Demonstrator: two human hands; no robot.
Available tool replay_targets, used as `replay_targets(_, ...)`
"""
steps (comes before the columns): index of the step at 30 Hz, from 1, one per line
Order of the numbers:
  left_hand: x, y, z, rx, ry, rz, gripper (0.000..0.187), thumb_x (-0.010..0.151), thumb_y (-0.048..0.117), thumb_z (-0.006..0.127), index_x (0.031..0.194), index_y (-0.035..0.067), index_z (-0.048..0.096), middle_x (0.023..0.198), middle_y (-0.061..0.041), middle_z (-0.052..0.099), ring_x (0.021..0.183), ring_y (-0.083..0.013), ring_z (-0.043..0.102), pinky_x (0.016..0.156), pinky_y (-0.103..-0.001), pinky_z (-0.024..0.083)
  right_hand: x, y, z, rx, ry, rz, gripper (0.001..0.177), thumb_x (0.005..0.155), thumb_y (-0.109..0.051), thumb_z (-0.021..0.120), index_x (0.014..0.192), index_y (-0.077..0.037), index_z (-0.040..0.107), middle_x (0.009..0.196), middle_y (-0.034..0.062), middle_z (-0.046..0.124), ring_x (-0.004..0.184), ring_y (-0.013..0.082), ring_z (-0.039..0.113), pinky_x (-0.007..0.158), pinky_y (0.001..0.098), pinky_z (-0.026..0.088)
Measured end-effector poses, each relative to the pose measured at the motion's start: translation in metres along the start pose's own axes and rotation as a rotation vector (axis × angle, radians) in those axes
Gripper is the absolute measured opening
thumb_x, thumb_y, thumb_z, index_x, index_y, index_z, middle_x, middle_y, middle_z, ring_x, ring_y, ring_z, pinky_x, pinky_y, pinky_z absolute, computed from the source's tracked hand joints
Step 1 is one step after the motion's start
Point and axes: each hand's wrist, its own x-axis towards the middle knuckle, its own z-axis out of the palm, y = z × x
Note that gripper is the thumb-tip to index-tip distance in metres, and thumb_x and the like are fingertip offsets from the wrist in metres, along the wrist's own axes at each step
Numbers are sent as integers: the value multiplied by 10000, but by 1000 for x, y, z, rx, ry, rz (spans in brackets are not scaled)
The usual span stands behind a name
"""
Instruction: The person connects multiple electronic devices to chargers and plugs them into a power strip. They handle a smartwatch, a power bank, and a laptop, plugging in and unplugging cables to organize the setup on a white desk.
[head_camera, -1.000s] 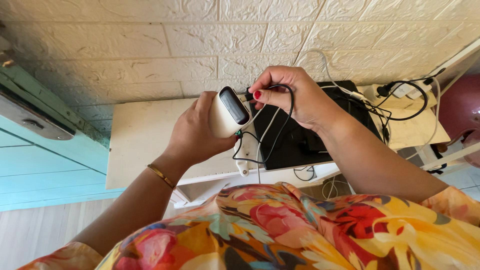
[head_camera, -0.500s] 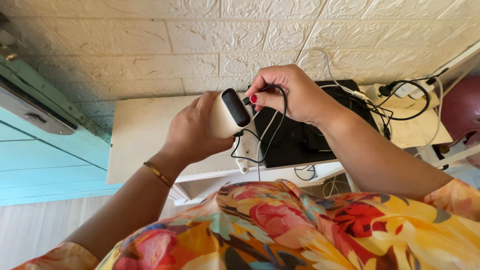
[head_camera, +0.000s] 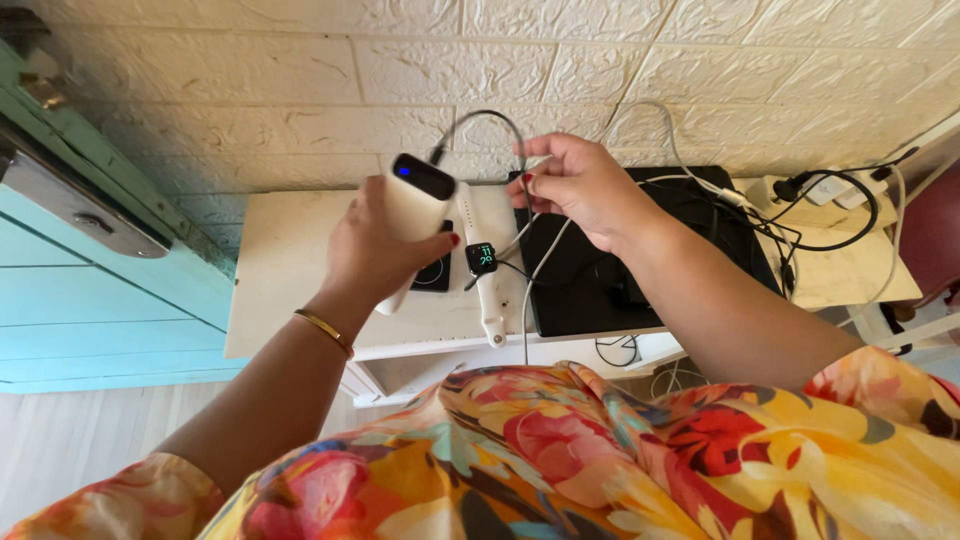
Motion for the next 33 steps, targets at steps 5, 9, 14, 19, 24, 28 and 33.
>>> replay_targets(5, 22, -83, 27, 70, 55, -370, 1068, 607, 575, 922, 1304, -46, 402, 1236, -265, 587, 1162, -392, 610, 956, -454, 532, -3, 39, -11, -6, 97, 152, 224, 962, -71, 600, 1179, -30, 639, 945, 99, 732, 782, 155, 701, 736, 302, 575)
replay_targets(9, 34, -136, 52, 101, -4, -535, 1155, 593, 548, 938, 1330, -100, 328, 1300, -298, 528, 1232, -416, 567, 985, -452, 532, -14, 65, 1, -57, 42, 221, 168, 953, -77, 610, 1106, -31, 662, 906, 92, 740, 755, 157, 698, 707, 292, 558)
replay_targets(14, 33, -158, 73, 171, 2, -536, 1176, 617, 511, 947, 1393, -89, 298, 1351, -314, 474, 1280, -419, 517, 1042, -438, 487, -28, 76, 4, -72, -16, 244, 143, 957, -113, 625, 1069, -38, 672, 899, 79, 743, 756, 142, 695, 700, 279, 546)
replay_targets(19, 25, -139, 68, 254, -15, -574, 1323, 652, 488, 940, 1571, -2, 123, 1415, -288, 411, 1265, -418, 495, 1022, -462, 473, -35, 77, -4, -89, 31, 282, 142, 944, -120, 635, 1054, -42, 680, 889, 80, 744, 754, 136, 695, 702, 277, 550)
replay_targets(24, 11, -110, 62, 235, 13, -589, 1206, 712, 416, 902, 1597, 50, 170, 1479, -217, 340, 1363, -414, 356, 1076, -523, 402, -45, 81, -6, -77, 62, 312, 141, 948, -126, 633, 1053, -47, 685, 881, 74, 736, 759, 130, 692, 709, 273, 554)
replay_targets(28, -2, -94, 65, 265, 132, -492, 1071, 745, 384, 866, 1557, 44, 257, 1482, -173, 326, 1373, -388, 295, 1121, -568, 287, -59, 89, -12, -42, 84, 324, 140, 949, -128, 636, 1049, -44, 686, 879, 76, 740, 757, 138, 691, 702, 276, 543)
replay_targets(33, -19, -68, 80, 212, 299, -189, 901, 788, 298, 830, 1529, 47, 382, 1463, -187, 377, 1361, -397, 328, 1117, -569, 289, -87, 105, -23, 19, 104, 321, 133, 946, -132, 652, 1034, -38, 684, 879, 89, 737, 762, 146, 690, 717, 280, 558)
